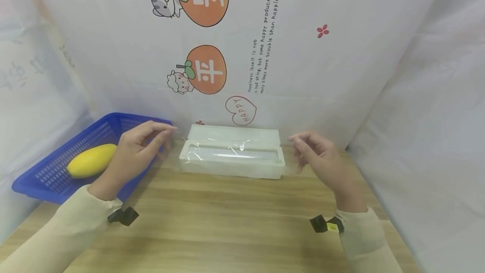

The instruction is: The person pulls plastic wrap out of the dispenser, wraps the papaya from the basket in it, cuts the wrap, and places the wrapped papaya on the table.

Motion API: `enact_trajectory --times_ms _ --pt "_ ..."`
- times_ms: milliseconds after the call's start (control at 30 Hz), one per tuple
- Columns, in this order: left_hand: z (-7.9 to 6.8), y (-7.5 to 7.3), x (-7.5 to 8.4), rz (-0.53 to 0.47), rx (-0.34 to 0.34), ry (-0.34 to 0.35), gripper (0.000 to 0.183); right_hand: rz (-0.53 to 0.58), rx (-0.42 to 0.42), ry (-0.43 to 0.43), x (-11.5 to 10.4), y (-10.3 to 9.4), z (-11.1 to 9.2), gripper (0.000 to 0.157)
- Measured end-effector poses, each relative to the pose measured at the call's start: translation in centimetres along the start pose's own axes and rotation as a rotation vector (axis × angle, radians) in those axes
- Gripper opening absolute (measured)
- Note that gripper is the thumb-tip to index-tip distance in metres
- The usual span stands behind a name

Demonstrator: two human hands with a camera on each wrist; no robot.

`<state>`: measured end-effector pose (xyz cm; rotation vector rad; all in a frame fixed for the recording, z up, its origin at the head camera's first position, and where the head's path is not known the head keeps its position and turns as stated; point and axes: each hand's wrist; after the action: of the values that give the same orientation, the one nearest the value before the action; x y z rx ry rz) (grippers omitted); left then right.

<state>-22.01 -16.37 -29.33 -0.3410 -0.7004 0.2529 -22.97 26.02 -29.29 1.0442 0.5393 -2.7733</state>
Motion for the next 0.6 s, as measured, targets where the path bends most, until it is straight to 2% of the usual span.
enact_trajectory --times_ms 233,433,600 --pt "-1.6 0.3 -1.1 -0.039 -0.09 -0.048 0.024 -0.075 -0.075 0.076 0.3 -0.1 -1.3 0.02" --pt "-2.9 0.0 -2.2 -0.058 -0.189 -0.022 0.026 -0.225 -0.171 0.128 0.5 -0.4 -2.7 0.022" --pt "-3.8 -0.8 -3.3 -0.027 -0.262 -0.005 0.027 -0.225 -0.222 0.184 0.5 -0.6 -4.0 0.024"
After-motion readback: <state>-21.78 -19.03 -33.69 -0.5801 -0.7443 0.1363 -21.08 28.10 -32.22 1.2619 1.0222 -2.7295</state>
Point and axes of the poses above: each hand's wrist, its own z-axis towards the middle knuckle, its own y-axis out of the palm, x = y × z, and after that the axes turned 5 degrees about -y, right-handed
